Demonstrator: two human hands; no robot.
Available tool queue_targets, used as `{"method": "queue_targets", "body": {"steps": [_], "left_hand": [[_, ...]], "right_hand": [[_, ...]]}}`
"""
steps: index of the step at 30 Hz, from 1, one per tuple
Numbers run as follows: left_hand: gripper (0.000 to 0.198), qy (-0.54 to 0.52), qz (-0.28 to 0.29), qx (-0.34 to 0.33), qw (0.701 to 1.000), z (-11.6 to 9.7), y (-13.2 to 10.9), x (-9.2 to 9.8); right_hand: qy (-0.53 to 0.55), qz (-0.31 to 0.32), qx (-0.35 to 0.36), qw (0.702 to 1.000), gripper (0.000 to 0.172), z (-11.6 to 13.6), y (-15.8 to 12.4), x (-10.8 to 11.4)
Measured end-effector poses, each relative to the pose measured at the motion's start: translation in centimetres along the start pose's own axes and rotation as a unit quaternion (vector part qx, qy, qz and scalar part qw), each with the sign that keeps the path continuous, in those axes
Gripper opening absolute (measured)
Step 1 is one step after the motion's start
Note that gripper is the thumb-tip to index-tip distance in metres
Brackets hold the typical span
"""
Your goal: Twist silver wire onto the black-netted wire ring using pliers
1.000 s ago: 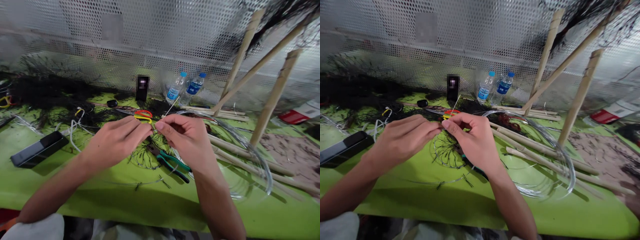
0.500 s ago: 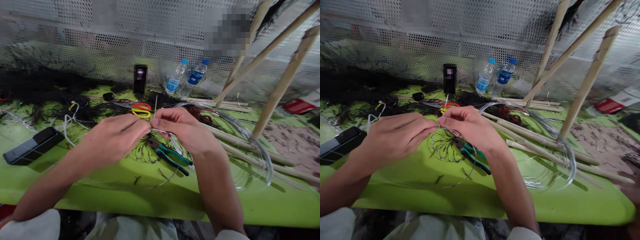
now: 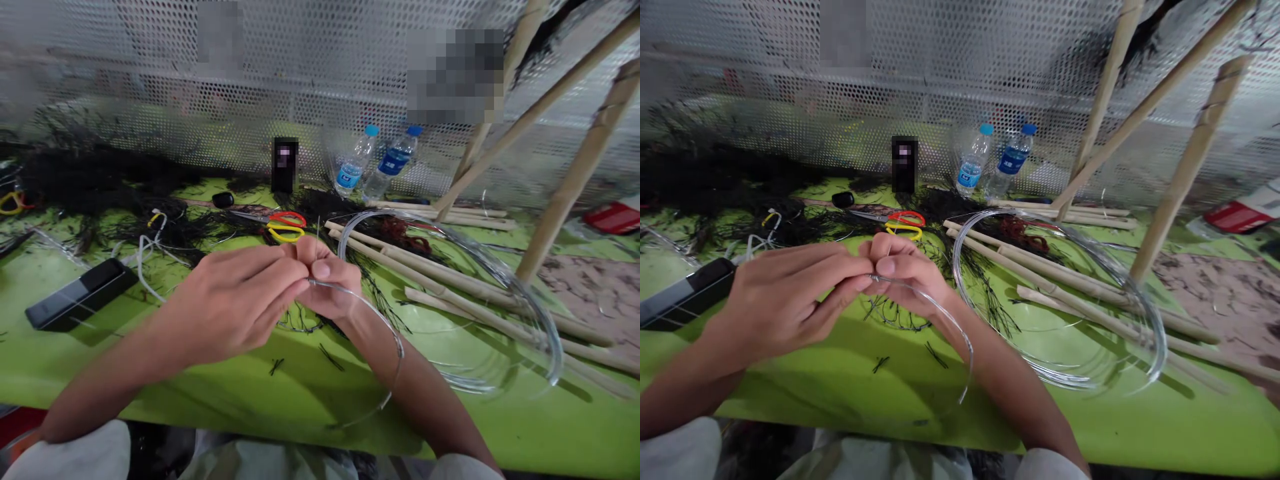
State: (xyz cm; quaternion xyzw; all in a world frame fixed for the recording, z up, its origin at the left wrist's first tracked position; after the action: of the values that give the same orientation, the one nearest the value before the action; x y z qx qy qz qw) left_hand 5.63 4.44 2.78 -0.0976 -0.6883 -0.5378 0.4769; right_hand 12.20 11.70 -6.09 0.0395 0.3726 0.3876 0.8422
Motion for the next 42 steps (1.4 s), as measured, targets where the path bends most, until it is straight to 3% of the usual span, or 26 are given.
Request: {"method": "queue_targets", "body": {"steps": [14, 20, 27, 30, 34, 39, 42], "left_hand": [[0.021, -0.008, -0.018, 0.009, 1.0, 0.4, -0.4, 0.3], [0.018, -0.034, 0.002, -0.001, 0.999, 0.0, -0.8, 0.5], [0.016, -0.014, 0.077, -0.023, 0.997, -0.3, -1.3, -0.6], [0.018, -0.017, 0.087, -0.024, 0.996, -0.1, -1.2, -0.8], [0.017, -0.029, 0.126, -0.005, 0.992, 0.3, -1.3, -1.3], [0.017, -0.072, 0.129, 0.014, 0.989, 0.6, -1.3, -1.3], [0.021, -0.101, 0.119, 0.029, 0.987, 1.0, -1.0, -1.4]], "right_hand": [[-0.08, -0.061, 0.091, 0.991, 0.033, 1.0, -0.5, -0.1], [-0.185, -0.039, 0.055, 0.98, 0.023, 3.8, -0.9, -0.2], [-0.355, 0.0, -0.032, 0.934, 0.027, 6.2, -1.1, -1.6], [-0.391, -0.025, -0.007, 0.92, 0.029, 6.9, -1.3, -1.9], [-0.468, -0.067, 0.068, 0.879, 0.035, 8.2, -2.0, -2.9], [-0.607, -0.055, 0.132, 0.781, 0.03, 9.7, -3.1, -5.4], [-0.652, -0.05, 0.16, 0.739, 0.024, 10.0, -3.7, -5.9]]}}
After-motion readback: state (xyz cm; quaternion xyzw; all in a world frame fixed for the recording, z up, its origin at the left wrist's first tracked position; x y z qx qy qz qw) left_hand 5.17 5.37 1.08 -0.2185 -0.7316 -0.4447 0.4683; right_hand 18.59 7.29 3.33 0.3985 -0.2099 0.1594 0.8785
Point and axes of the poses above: each hand's wrist, its own y-axis towards the middle knuckle, its own x-axis out of the back of the hand, z = x × y, the point moved 8 cm from there along y, towards the middle knuckle, and after that the axes turned 2 degrees about -y, right-handed, at the moved point
